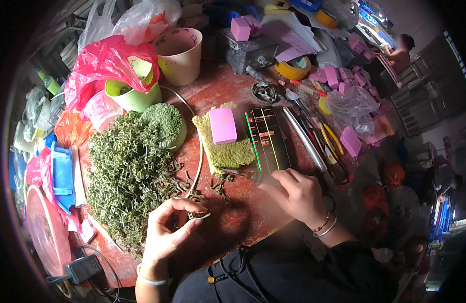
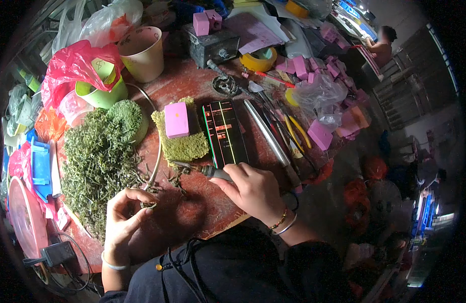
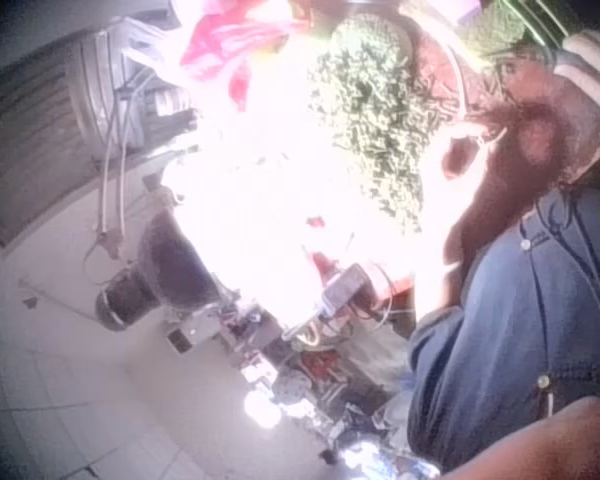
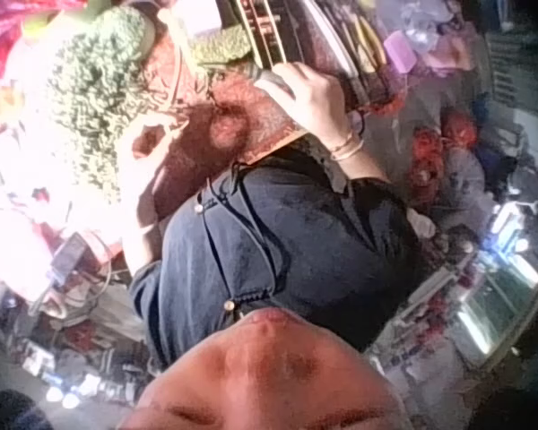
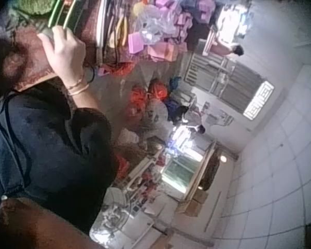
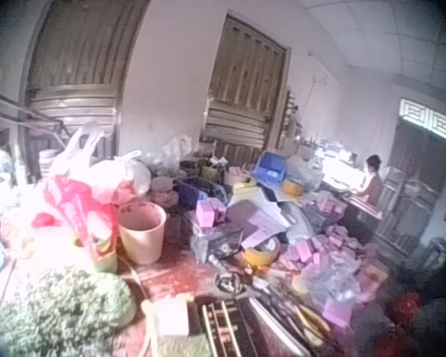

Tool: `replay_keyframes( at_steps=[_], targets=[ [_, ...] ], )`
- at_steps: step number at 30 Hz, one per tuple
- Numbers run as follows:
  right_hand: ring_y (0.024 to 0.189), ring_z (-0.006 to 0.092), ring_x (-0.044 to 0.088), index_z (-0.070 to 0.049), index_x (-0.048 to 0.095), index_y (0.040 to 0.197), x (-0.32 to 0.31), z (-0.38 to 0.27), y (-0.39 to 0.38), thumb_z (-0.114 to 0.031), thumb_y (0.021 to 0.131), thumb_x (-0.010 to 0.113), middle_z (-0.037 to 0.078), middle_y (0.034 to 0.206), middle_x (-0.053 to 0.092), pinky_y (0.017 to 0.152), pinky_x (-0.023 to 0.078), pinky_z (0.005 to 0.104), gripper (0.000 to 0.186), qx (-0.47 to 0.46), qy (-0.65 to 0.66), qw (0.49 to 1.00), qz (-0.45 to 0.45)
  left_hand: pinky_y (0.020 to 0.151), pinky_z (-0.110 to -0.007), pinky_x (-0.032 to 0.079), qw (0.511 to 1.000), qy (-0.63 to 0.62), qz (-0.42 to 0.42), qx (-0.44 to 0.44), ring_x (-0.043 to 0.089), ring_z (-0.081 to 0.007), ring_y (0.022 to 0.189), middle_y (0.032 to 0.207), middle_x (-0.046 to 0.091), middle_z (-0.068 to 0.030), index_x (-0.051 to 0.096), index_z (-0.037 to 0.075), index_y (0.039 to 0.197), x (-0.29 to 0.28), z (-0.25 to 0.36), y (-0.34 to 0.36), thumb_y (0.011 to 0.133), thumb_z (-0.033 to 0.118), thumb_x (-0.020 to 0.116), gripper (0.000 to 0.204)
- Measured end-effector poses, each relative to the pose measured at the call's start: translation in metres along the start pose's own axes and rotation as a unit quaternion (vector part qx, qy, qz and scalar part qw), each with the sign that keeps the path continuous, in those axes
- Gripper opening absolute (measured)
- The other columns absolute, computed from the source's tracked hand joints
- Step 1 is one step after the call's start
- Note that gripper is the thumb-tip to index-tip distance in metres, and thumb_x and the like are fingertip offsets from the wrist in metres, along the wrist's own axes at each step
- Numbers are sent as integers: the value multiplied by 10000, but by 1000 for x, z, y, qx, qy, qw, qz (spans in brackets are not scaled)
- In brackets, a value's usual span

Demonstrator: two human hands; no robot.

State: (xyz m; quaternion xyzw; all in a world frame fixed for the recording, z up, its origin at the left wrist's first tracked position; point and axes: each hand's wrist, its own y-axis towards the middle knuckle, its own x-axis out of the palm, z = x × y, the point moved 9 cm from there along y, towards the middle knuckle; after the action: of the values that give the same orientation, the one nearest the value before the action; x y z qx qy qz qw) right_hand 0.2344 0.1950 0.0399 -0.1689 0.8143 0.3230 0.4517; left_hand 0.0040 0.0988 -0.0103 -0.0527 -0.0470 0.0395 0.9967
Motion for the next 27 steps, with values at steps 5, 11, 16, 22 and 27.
replay_keyframes(
  at_steps=[5, 11, 16, 22, 27],
  targets=[
    [632, 292, 674, -28, 624, 892, -16, 39, -14, -110, 896, 684, 110, 747, 681, 547, 494, 382, 101, 134, 78, 981, 115, 719, -203, 436, 1000, -6, -2, -17, 600, -61, 861, 1018, 711, -53, 669, 8, 1018, 1, -1, 0, 839, -20, 730, 191],
    [765, 211, 715, 8, 645, 977, -15, 59, -22, -38, 934, 627, 95, 851, 744, 706, 531, 321, 65, 164, 93, 976, 108, 720, -199, 435, 1000, -27, -5, -3, 594, -55, 855, 1020, 708, -59, 665, 3, 1020, 4, 1, 1, 841, -17, 730, 192],
    [680, 269, 708, -12, 661, 976, -15, 51, -22, -89, 926, 661, 98, 841, 741, 549, 489, 347, 92, 118, 85, 981, 132, 731, -200, 441, 1000, 4, -3, -26, 602, -62, 868, 1025, 704, -57, 663, 0, 1022, -2, -6, -1, 837, -25, 729, 198],
    [650, 268, 695, 7, 662, 1012, -15, 48, -25, -93, 920, 679, 117, 826, 728, 544, 487, 347, 137, 87, 49, 986, 131, 745, -204, 448, 1000, -20, 1, -20, 594, -62, 859, 1019, 697, -46, 662, 0, 1028, 2, -1, 0, 833, -26, 734, 210],
    [627, 232, 679, 2, 662, 1005, -28, 39, -18, -105, 919, 686, 85, 756, 703, 539, 482, 338, 139, 103, 58, 982, 145, 711, -197, 434, 1000, -18, 7, -16, 575, -46, 817, 1009, 701, -42, 665, 3, 1021, 1, -1, -1, 831, -25, 734, 203]
  ],
)
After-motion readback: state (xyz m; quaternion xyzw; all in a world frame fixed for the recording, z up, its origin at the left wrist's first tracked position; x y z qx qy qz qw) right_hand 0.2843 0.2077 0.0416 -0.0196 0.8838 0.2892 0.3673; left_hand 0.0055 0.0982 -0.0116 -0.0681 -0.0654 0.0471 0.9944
